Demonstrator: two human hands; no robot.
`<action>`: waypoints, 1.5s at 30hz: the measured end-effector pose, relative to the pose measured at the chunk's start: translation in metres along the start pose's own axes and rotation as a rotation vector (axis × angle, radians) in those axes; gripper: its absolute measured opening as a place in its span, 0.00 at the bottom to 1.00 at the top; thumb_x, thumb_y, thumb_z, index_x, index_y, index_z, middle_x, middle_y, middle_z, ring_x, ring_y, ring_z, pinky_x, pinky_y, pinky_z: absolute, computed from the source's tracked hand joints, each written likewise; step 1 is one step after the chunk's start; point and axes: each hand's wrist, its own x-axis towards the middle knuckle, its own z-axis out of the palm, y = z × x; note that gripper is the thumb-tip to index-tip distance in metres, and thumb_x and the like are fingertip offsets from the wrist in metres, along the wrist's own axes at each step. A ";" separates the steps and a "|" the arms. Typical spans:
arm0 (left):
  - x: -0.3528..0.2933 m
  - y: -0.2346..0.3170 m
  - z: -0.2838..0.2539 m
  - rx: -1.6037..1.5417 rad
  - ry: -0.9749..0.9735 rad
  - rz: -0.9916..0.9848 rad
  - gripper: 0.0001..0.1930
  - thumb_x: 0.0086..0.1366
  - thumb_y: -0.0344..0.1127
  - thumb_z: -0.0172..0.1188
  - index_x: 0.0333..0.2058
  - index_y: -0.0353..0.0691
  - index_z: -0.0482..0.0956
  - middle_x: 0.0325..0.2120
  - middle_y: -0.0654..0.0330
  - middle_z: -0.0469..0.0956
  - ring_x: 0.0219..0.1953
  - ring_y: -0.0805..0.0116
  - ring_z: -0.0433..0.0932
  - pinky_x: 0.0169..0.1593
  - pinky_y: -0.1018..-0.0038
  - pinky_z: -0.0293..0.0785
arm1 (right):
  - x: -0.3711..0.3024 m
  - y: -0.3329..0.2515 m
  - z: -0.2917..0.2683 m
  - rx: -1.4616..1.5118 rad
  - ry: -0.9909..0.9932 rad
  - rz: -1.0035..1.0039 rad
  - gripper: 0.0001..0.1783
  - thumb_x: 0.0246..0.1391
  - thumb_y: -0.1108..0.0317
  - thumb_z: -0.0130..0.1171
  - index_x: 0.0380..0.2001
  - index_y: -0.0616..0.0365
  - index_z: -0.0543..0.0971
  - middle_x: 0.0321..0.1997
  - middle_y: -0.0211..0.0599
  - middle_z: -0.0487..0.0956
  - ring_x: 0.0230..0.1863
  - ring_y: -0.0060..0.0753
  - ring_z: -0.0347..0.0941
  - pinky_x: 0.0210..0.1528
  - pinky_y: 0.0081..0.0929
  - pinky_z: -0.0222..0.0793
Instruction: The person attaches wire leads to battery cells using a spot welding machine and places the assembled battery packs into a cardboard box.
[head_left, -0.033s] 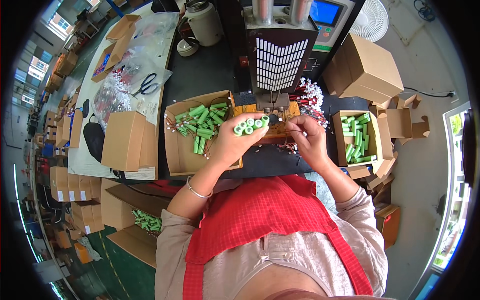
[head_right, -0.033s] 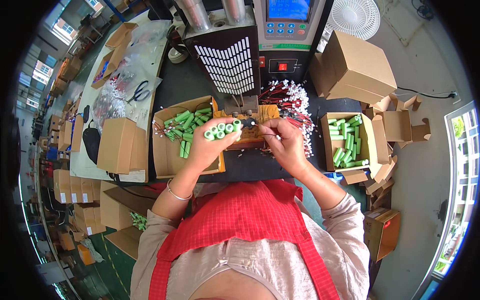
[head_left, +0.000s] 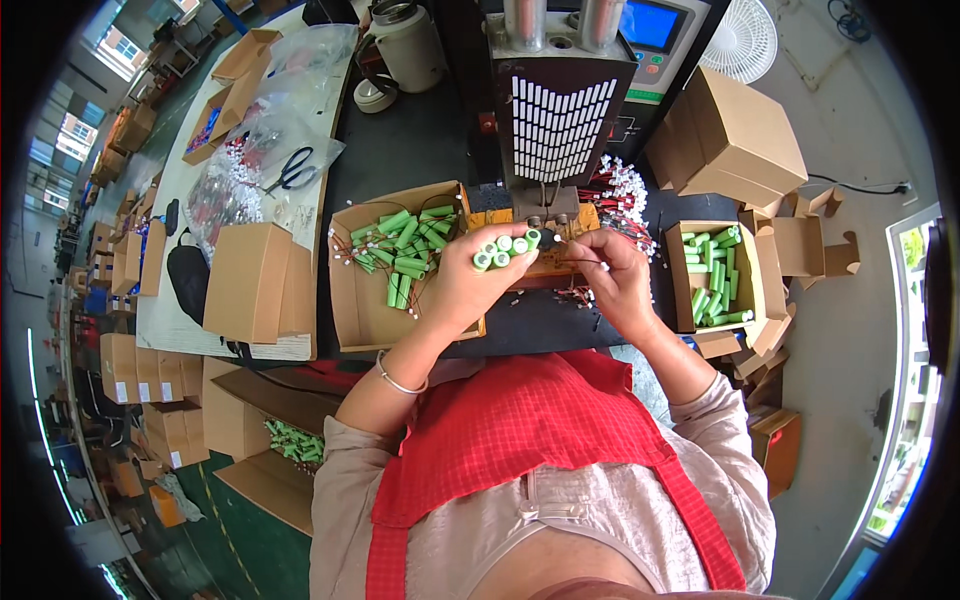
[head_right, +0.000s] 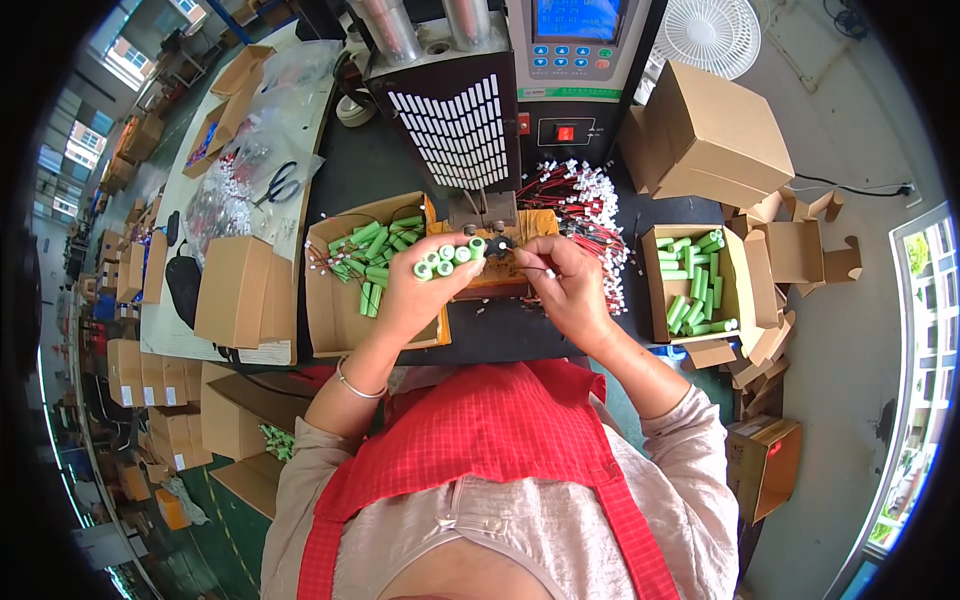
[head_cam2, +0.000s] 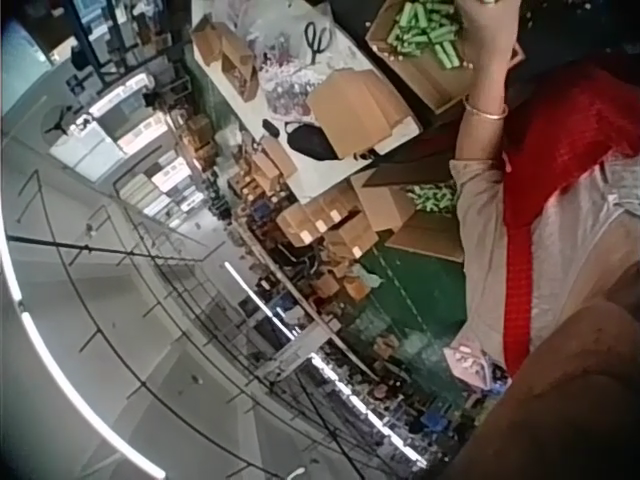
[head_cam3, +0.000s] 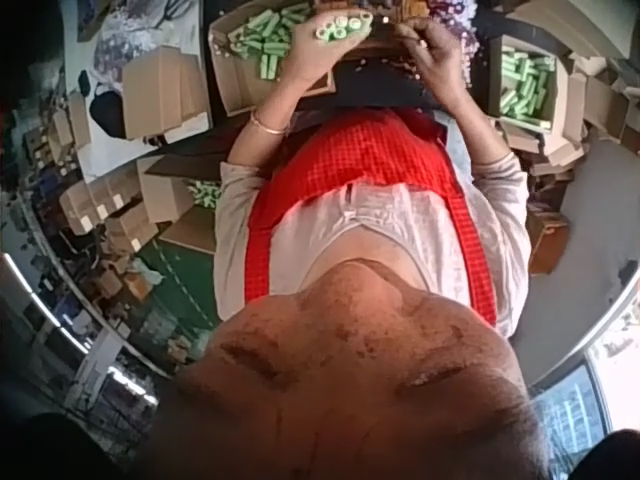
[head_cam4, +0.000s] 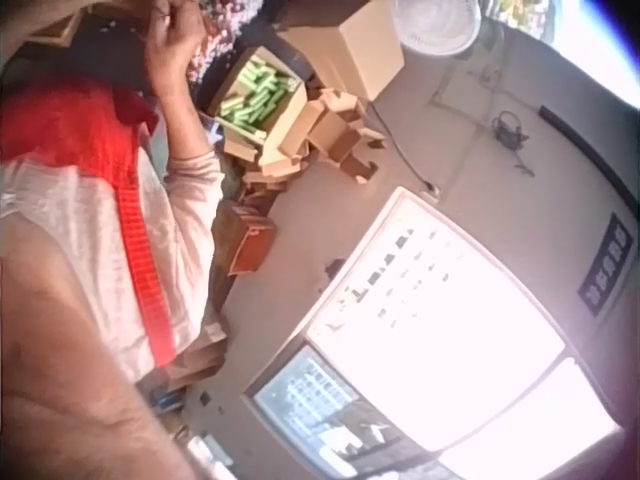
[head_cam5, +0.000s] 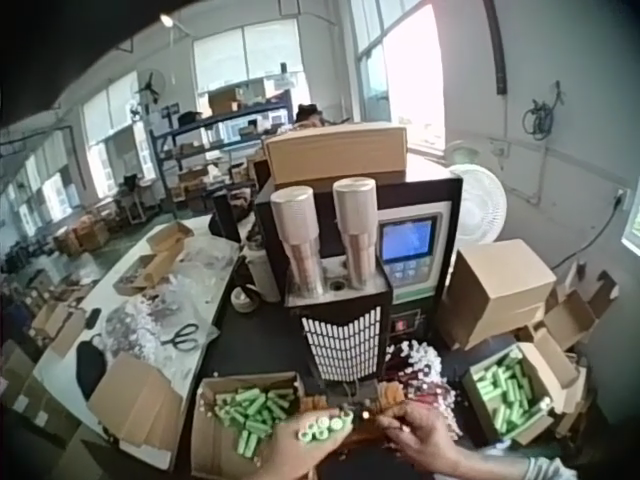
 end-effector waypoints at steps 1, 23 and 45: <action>0.004 -0.003 0.000 0.200 0.028 0.156 0.12 0.50 0.28 0.64 0.34 0.33 0.76 0.28 0.58 0.78 0.29 0.70 0.78 0.34 0.79 0.74 | 0.001 0.002 0.003 0.002 0.003 0.001 0.04 0.49 0.74 0.58 0.28 0.64 0.74 0.22 0.32 0.73 0.23 0.20 0.67 0.26 0.19 0.64; 0.010 -0.013 -0.013 0.486 0.169 0.380 0.10 0.49 0.27 0.66 0.31 0.33 0.77 0.24 0.60 0.77 0.25 0.73 0.74 0.30 0.78 0.71 | 0.016 0.012 -0.029 -0.192 -0.015 -0.123 0.07 0.44 0.76 0.60 0.30 0.63 0.77 0.27 0.43 0.76 0.28 0.41 0.74 0.31 0.29 0.70; -0.021 -0.004 -0.075 -0.523 0.256 -0.272 0.11 0.56 0.31 0.60 0.39 0.41 0.72 0.33 0.60 0.75 0.37 0.68 0.75 0.38 0.74 0.74 | 0.035 0.043 -0.110 0.052 -0.010 0.346 0.08 0.57 0.69 0.51 0.36 0.64 0.71 0.27 0.31 0.75 0.32 0.19 0.72 0.37 0.18 0.69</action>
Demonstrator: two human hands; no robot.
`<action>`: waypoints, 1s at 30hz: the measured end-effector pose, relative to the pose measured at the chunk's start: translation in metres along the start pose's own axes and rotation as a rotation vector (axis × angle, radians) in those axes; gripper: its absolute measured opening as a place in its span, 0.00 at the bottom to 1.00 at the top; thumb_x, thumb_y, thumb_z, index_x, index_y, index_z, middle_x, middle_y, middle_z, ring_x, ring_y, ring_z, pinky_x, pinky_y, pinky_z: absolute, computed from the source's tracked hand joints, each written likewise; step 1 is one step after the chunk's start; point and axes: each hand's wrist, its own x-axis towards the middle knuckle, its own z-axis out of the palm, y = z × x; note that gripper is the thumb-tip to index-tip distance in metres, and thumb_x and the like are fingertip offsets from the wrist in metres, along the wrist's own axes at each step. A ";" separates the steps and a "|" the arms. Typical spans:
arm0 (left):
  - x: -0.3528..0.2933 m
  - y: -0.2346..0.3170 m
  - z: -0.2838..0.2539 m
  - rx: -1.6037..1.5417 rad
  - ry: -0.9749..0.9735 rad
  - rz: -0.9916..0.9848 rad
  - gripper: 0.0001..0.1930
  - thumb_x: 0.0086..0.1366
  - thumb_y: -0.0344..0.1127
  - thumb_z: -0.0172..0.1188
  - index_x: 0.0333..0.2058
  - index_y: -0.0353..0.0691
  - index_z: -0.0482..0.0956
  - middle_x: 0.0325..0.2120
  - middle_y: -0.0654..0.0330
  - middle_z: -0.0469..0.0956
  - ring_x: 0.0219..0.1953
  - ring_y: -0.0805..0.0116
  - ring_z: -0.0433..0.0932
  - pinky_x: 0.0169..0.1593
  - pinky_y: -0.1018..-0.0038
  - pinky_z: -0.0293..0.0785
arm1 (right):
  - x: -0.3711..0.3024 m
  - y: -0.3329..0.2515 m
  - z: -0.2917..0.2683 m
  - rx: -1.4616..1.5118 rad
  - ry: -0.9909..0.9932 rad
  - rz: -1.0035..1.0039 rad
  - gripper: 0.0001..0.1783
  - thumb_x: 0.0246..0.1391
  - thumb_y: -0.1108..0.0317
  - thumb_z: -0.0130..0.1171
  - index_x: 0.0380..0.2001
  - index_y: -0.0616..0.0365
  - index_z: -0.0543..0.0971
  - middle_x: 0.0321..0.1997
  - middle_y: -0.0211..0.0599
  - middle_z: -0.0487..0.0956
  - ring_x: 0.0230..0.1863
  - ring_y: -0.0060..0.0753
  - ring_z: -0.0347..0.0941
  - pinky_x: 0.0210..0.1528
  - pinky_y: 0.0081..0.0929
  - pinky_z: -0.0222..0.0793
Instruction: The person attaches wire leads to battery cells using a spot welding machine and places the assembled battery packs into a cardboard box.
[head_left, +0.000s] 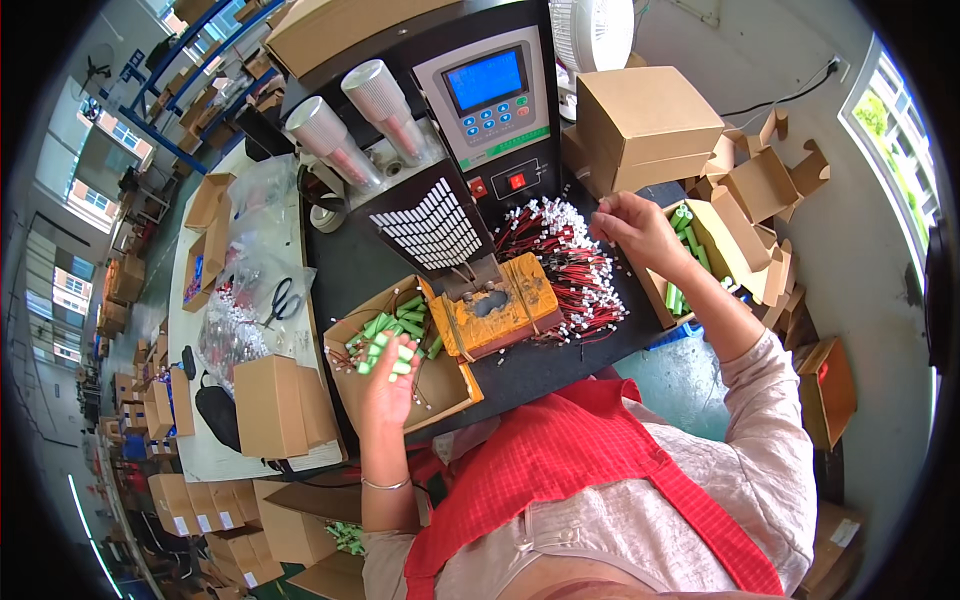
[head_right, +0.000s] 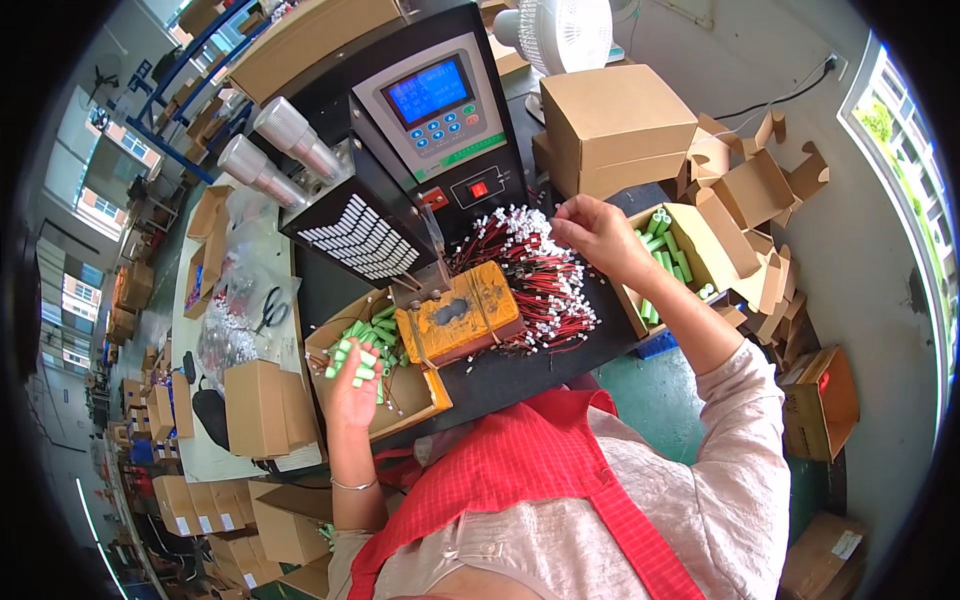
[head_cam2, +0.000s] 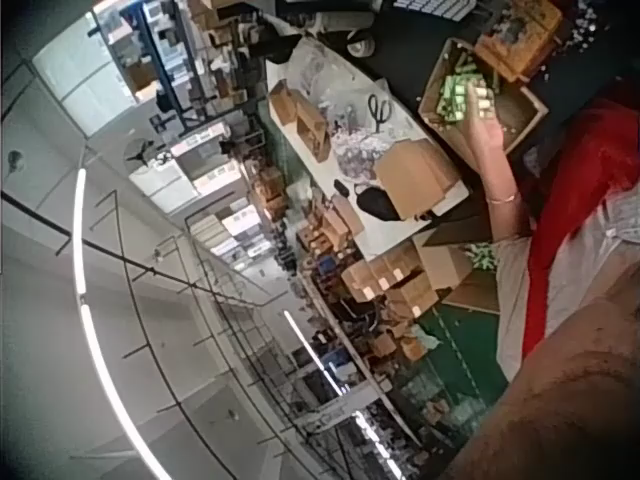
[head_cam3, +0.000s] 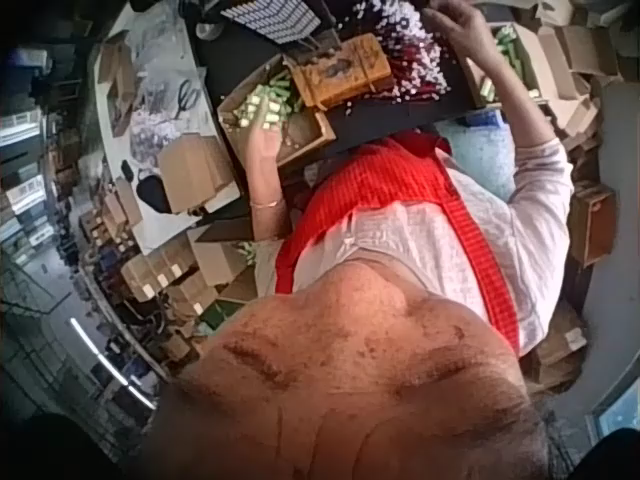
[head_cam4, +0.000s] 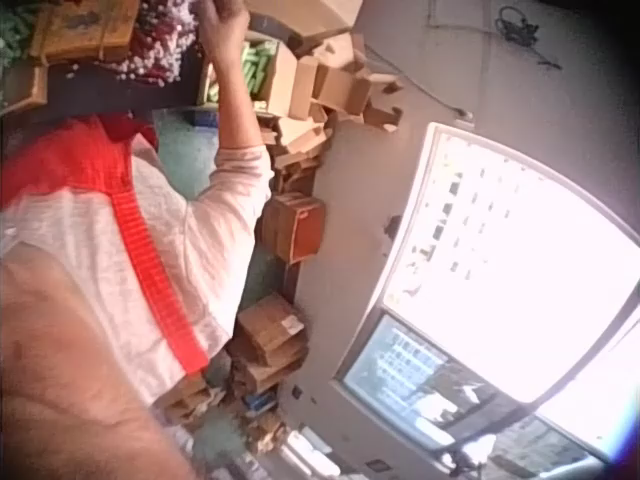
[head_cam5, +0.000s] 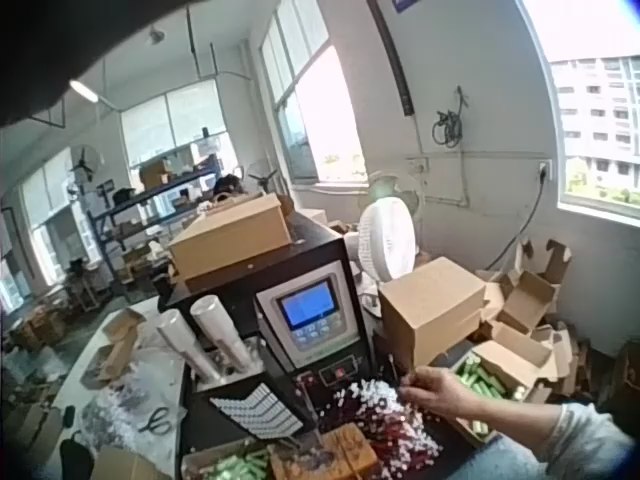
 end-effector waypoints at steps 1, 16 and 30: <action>0.001 -0.001 0.008 0.017 -0.034 -0.006 0.11 0.56 0.29 0.60 0.38 0.40 0.72 0.33 0.60 0.75 0.37 0.67 0.75 0.39 0.73 0.74 | -0.001 -0.004 0.002 0.000 0.001 -0.005 0.08 0.57 0.69 0.51 0.36 0.64 0.71 0.27 0.31 0.75 0.32 0.19 0.72 0.37 0.18 0.69; 0.022 -0.021 0.084 1.092 -0.306 0.674 0.12 0.48 0.30 0.65 0.32 0.35 0.77 0.25 0.52 0.78 0.26 0.61 0.78 0.30 0.73 0.73 | -0.054 -0.023 0.071 0.197 -0.078 0.114 0.08 0.54 0.67 0.56 0.28 0.62 0.75 0.22 0.23 0.72 0.23 0.10 0.63 0.24 0.11 0.60; 0.028 -0.031 0.077 1.185 -0.259 0.713 0.10 0.48 0.36 0.65 0.28 0.39 0.77 0.19 0.54 0.76 0.21 0.57 0.77 0.25 0.69 0.73 | -0.045 -0.028 0.101 -0.036 0.038 -0.186 0.05 0.50 0.73 0.58 0.26 0.64 0.75 0.20 0.27 0.73 0.22 0.14 0.67 0.25 0.15 0.65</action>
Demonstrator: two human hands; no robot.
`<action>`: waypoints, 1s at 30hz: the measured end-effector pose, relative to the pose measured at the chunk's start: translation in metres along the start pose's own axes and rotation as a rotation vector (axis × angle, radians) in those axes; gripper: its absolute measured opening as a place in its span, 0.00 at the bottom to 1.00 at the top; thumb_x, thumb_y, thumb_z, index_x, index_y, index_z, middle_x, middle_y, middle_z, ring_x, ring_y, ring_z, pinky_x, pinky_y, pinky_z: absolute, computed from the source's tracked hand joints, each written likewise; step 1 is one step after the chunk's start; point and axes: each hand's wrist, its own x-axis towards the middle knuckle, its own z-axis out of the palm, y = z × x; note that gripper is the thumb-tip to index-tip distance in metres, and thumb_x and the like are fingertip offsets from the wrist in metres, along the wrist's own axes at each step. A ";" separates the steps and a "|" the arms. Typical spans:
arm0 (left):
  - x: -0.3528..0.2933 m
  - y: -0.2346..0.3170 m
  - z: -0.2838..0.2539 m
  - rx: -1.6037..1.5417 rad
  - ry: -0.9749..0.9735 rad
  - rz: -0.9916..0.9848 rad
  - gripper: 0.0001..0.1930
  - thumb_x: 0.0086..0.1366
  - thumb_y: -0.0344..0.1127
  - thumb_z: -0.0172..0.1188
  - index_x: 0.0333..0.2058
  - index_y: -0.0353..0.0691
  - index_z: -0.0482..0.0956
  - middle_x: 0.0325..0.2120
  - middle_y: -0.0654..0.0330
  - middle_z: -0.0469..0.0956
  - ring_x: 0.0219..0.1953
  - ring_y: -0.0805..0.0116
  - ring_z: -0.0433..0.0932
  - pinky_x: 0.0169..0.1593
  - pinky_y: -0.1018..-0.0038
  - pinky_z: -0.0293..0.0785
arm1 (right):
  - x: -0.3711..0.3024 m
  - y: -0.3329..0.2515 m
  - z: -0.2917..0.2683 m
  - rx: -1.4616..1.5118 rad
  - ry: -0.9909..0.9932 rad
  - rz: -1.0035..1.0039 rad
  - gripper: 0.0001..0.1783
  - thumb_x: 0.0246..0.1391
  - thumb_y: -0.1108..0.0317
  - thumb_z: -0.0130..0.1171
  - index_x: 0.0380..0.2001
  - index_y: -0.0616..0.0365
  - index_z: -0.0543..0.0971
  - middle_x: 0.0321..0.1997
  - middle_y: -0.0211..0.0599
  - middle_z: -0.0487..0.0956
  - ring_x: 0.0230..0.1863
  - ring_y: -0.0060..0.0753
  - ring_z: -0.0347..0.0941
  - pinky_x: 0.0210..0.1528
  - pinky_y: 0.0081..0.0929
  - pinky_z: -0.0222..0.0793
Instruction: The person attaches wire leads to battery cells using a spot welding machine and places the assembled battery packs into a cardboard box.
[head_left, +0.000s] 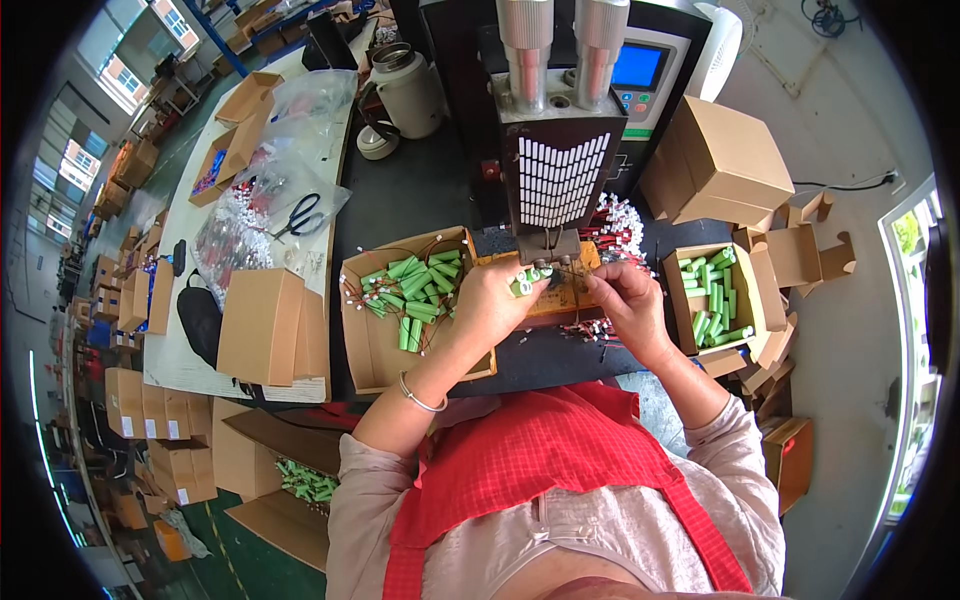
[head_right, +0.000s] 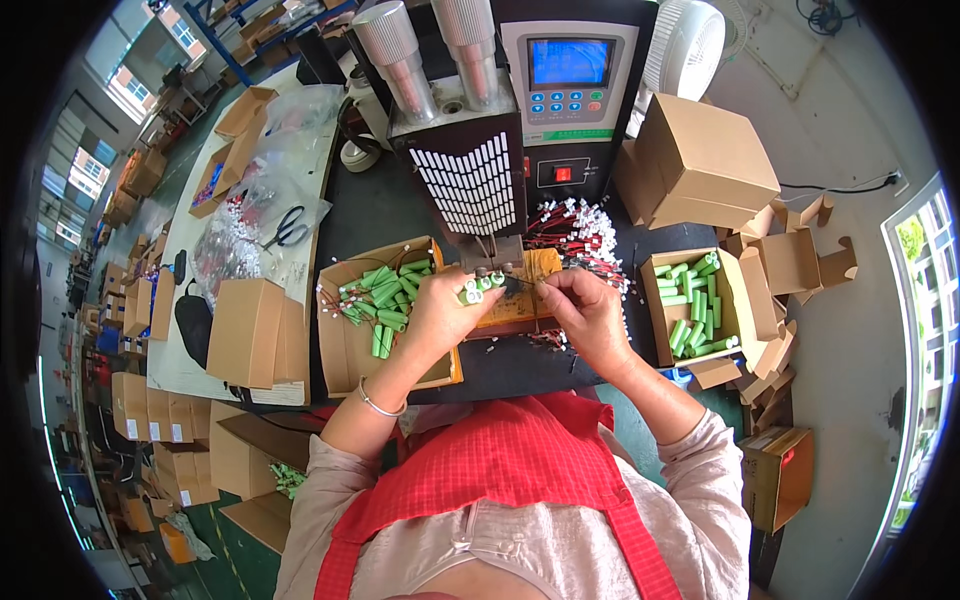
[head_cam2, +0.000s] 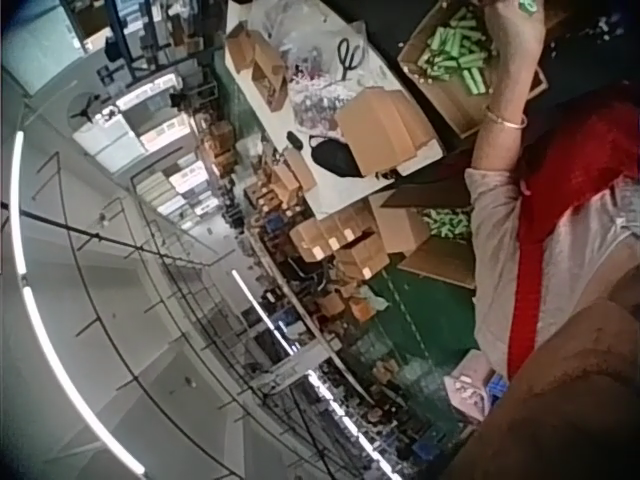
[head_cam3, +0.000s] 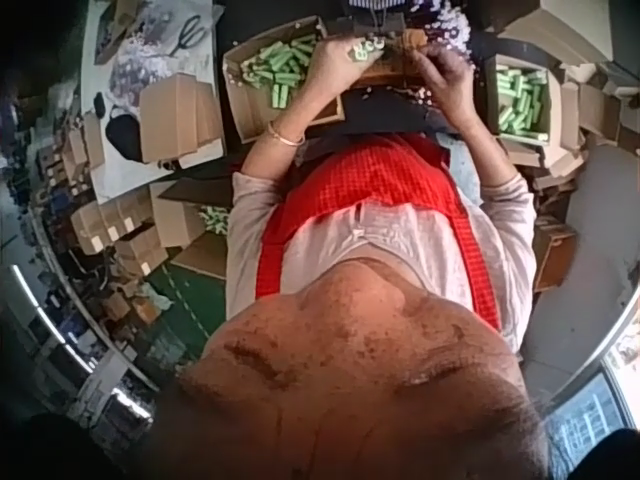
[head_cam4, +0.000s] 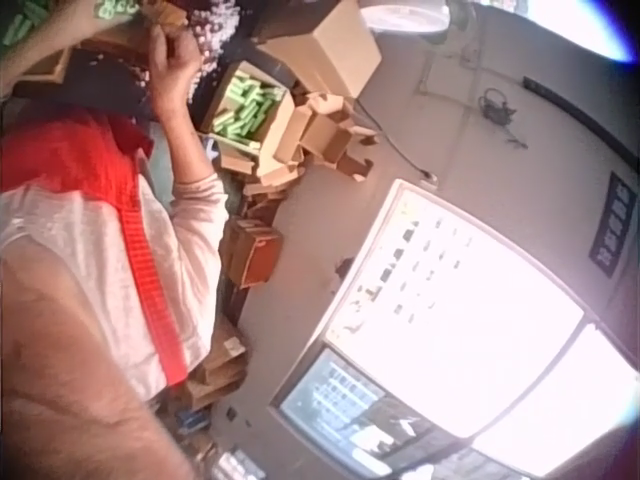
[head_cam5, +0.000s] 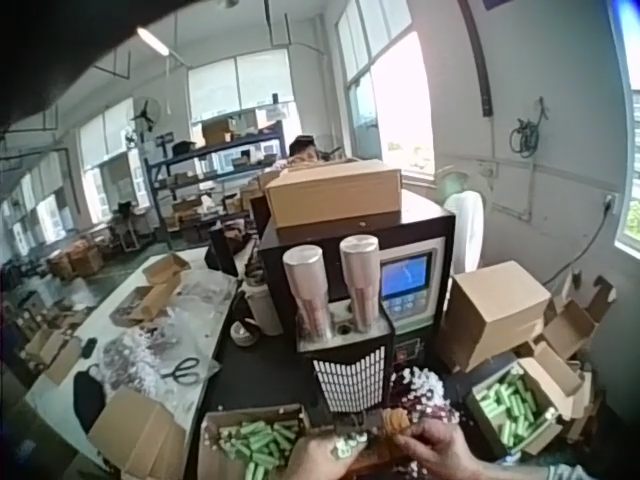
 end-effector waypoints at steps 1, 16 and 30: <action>-0.001 -0.001 0.000 0.011 -0.013 -0.014 0.10 0.48 0.36 0.65 0.28 0.39 0.77 0.18 0.53 0.76 0.21 0.57 0.77 0.25 0.69 0.73 | -0.002 -0.002 0.000 0.010 0.001 0.017 0.05 0.50 0.73 0.58 0.26 0.64 0.74 0.20 0.28 0.73 0.22 0.15 0.67 0.25 0.15 0.65; 0.004 0.001 -0.001 -0.040 -0.066 -0.100 0.11 0.49 0.35 0.65 0.28 0.35 0.78 0.21 0.55 0.77 0.22 0.63 0.77 0.28 0.72 0.71 | 0.001 0.004 -0.003 -0.139 -0.027 -0.089 0.04 0.47 0.74 0.59 0.25 0.63 0.75 0.22 0.34 0.74 0.22 0.24 0.70 0.26 0.21 0.66; -0.008 0.003 -0.026 -0.878 -0.275 -0.565 0.14 0.51 0.31 0.66 0.36 0.36 0.75 0.23 0.67 0.74 0.22 0.84 0.70 0.23 0.88 0.64 | 0.004 -0.006 -0.005 0.237 -0.196 0.241 0.09 0.53 0.67 0.57 0.31 0.63 0.78 0.21 0.23 0.74 0.20 0.10 0.65 0.22 0.11 0.63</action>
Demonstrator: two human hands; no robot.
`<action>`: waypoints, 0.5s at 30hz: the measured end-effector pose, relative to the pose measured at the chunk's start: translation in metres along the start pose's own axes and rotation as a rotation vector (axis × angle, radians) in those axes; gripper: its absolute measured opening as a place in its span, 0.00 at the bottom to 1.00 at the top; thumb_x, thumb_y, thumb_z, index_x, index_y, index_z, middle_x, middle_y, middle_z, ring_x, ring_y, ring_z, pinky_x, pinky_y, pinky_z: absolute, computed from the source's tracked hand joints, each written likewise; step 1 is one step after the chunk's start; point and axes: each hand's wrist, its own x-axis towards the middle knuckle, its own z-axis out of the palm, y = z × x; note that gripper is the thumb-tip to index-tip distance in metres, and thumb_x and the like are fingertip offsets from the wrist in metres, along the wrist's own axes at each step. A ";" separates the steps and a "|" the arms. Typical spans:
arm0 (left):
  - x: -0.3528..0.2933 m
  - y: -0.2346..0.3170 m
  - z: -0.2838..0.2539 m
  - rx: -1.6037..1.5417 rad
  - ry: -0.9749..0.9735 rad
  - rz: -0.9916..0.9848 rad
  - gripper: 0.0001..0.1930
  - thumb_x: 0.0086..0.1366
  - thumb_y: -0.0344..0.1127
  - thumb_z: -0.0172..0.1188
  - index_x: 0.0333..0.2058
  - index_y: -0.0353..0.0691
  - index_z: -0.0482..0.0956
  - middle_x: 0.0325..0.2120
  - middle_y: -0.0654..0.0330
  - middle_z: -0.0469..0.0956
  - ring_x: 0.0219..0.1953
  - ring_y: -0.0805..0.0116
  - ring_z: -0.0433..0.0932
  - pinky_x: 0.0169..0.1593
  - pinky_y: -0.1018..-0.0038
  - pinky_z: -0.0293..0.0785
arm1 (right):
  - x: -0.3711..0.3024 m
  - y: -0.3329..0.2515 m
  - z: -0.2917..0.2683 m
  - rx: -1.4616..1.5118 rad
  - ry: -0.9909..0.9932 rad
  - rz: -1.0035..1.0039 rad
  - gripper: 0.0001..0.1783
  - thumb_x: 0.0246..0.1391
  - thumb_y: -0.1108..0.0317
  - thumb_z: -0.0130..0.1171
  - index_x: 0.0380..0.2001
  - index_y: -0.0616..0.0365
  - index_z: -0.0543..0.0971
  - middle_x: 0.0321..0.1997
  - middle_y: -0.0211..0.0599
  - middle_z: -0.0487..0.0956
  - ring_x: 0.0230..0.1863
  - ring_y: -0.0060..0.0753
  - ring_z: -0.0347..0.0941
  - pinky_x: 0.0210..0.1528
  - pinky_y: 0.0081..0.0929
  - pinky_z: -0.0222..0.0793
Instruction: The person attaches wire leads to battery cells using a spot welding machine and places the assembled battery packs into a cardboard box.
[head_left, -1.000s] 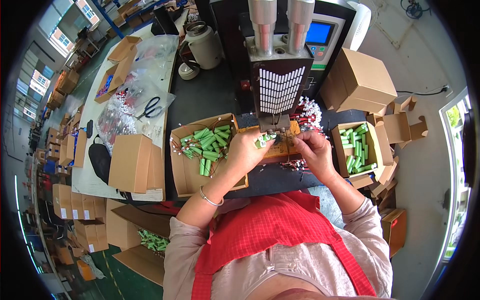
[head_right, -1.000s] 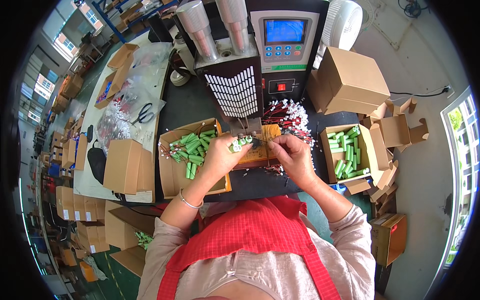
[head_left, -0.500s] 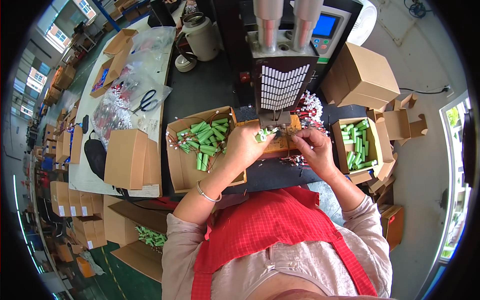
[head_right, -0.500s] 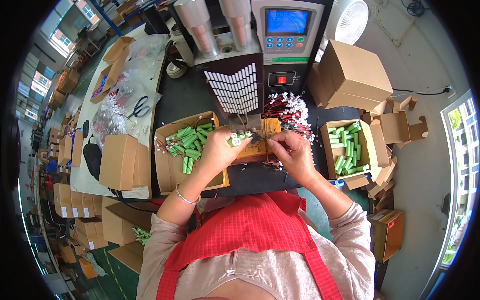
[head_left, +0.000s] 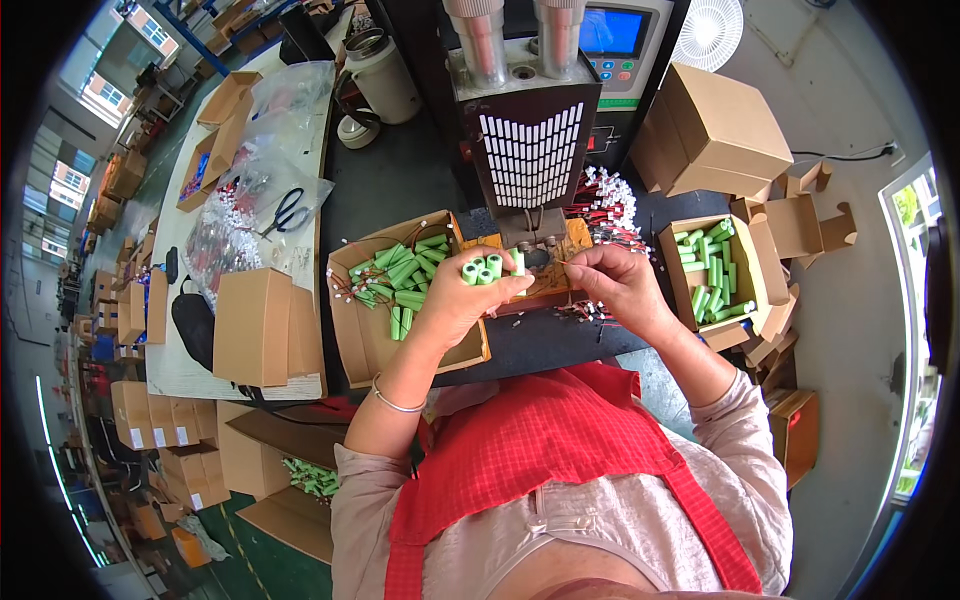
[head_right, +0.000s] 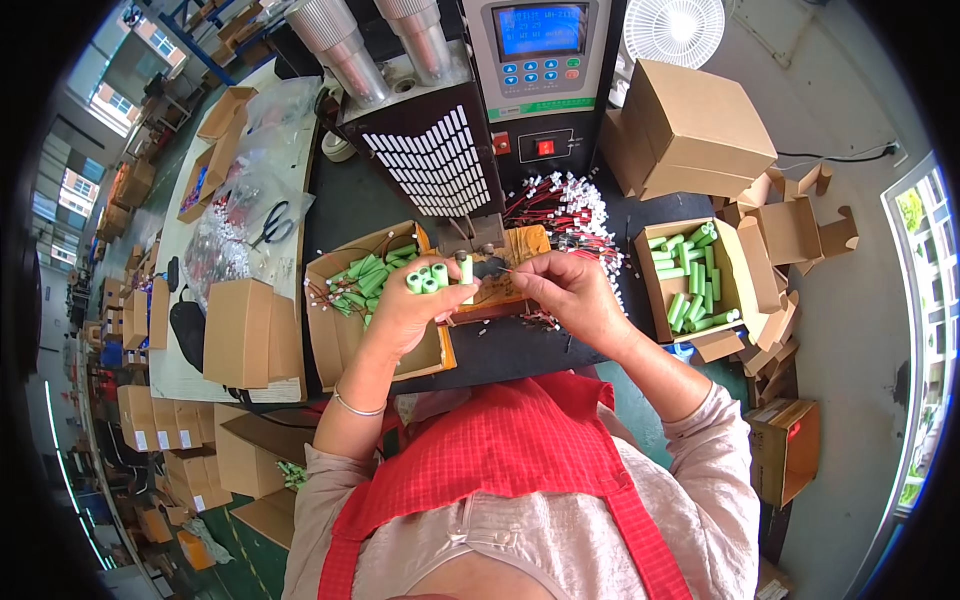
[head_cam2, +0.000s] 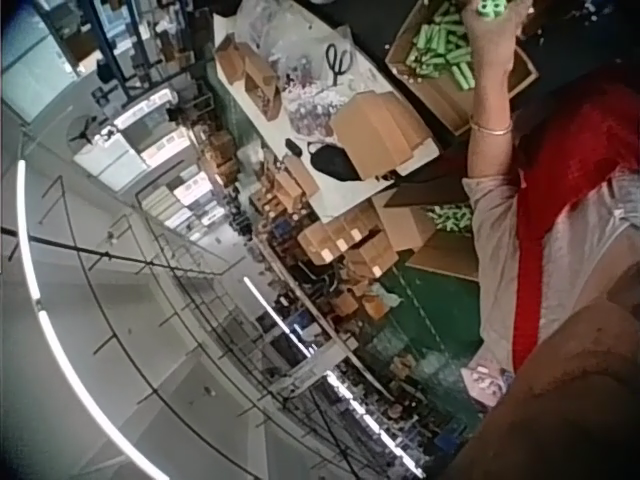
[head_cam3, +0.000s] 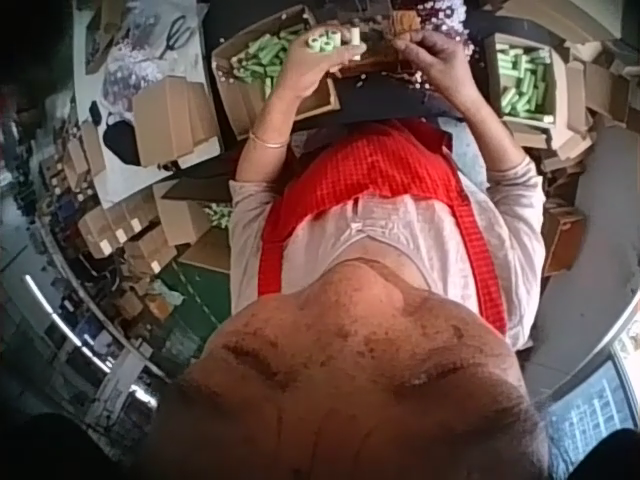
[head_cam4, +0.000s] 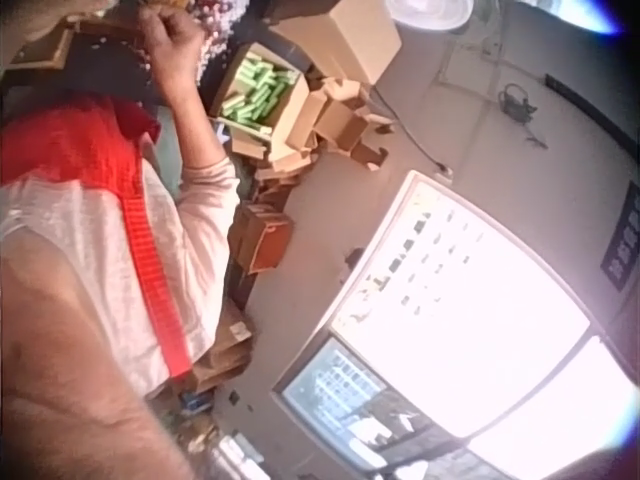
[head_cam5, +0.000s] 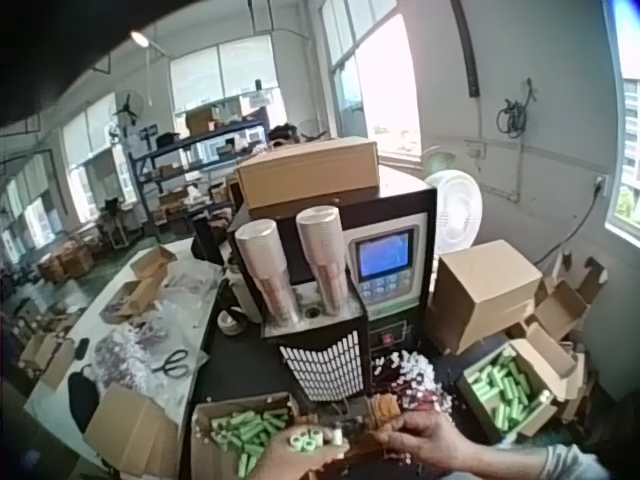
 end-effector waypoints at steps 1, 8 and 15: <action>0.001 0.000 0.006 0.102 0.066 0.071 0.14 0.51 0.30 0.66 0.36 0.35 0.74 0.24 0.67 0.75 0.23 0.83 0.70 0.24 0.85 0.67 | 0.002 0.001 0.001 -0.027 -0.008 0.007 0.09 0.53 0.67 0.57 0.31 0.63 0.78 0.20 0.23 0.73 0.20 0.10 0.65 0.21 0.12 0.62; 0.012 -0.017 0.021 0.608 0.262 0.565 0.11 0.51 0.27 0.62 0.35 0.35 0.76 0.23 0.56 0.78 0.24 0.73 0.77 0.29 0.76 0.71 | 0.013 0.001 0.008 -0.067 -0.030 0.061 0.11 0.54 0.63 0.56 0.29 0.62 0.76 0.20 0.24 0.73 0.20 0.11 0.64 0.21 0.12 0.62; 0.016 -0.015 0.024 0.659 0.308 0.569 0.09 0.51 0.27 0.62 0.33 0.35 0.76 0.21 0.53 0.77 0.23 0.67 0.78 0.27 0.74 0.71 | 0.020 -0.006 0.013 -0.126 -0.026 0.039 0.14 0.55 0.60 0.53 0.27 0.61 0.76 0.17 0.24 0.72 0.17 0.11 0.64 0.19 0.14 0.60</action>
